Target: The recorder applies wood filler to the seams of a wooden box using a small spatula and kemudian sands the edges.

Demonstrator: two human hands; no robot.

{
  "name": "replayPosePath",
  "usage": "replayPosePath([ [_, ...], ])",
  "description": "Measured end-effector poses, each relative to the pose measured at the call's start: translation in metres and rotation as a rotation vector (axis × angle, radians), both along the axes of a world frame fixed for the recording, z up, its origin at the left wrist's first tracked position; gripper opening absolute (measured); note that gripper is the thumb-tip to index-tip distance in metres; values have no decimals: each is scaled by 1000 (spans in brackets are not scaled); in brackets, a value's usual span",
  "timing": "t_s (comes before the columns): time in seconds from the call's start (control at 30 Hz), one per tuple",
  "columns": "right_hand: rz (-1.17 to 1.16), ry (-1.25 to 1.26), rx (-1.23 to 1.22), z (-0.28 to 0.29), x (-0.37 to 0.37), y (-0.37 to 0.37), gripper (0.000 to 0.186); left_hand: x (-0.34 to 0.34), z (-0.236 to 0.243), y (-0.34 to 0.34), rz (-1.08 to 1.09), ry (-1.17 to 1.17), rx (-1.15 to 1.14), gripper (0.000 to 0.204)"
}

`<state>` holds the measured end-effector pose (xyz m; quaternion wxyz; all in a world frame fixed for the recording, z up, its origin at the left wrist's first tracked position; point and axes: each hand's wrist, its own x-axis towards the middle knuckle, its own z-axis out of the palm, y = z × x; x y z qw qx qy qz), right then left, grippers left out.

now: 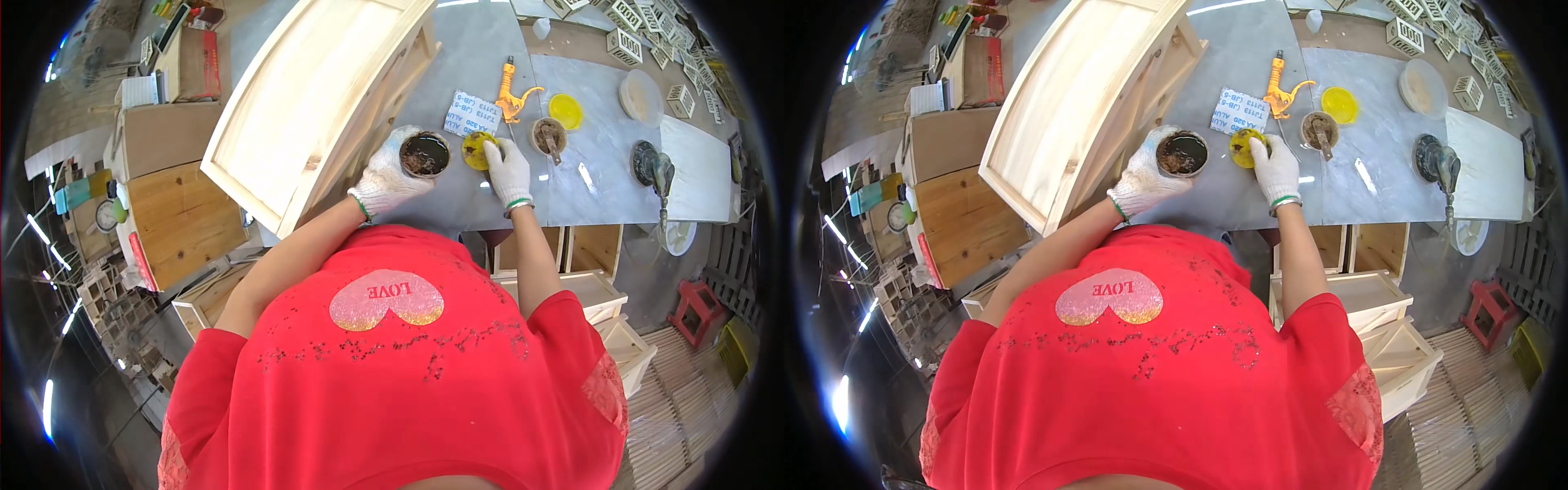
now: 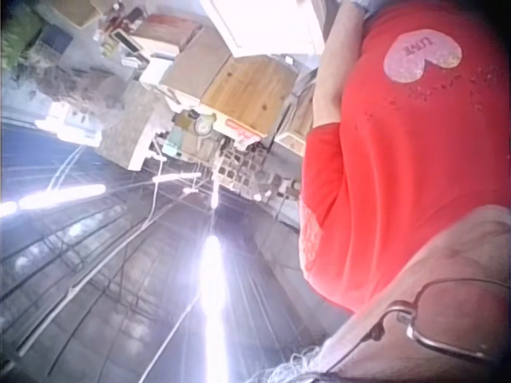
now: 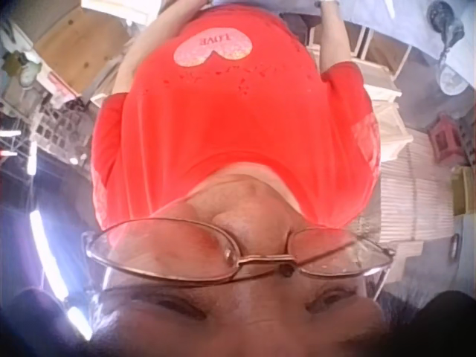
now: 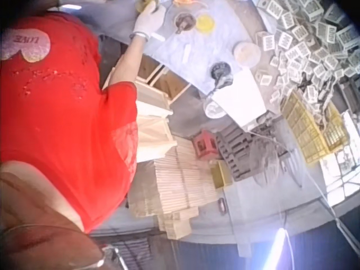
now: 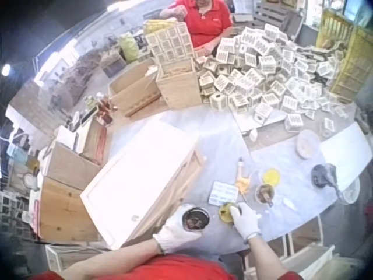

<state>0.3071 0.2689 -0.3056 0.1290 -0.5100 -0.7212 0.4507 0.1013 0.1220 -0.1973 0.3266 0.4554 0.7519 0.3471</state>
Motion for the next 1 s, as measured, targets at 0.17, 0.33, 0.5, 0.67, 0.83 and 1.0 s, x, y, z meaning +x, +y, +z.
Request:
replayPosePath([
  [0.17,-73,-114,184,1,17,-11,61,4,1,9,-38,-19,-21,67],
  [0.33,-70,-127,297,6,42,-20,40,6,-45,-2,23,-5,22,67],
  [0.5,-147,-285,276,28,39,-14,33,11,-43,8,-28,-12,-27,71],
  [0.67,-239,-246,296,27,48,-17,33,19,-65,5,-20,269,36,73],
  [0.83,-702,-89,347,48,55,-8,39,24,-56,25,-34,144,-73,72],
  [1.0,-525,-251,162,36,61,29,46,32,-69,44,-112,231,-131,71],
])
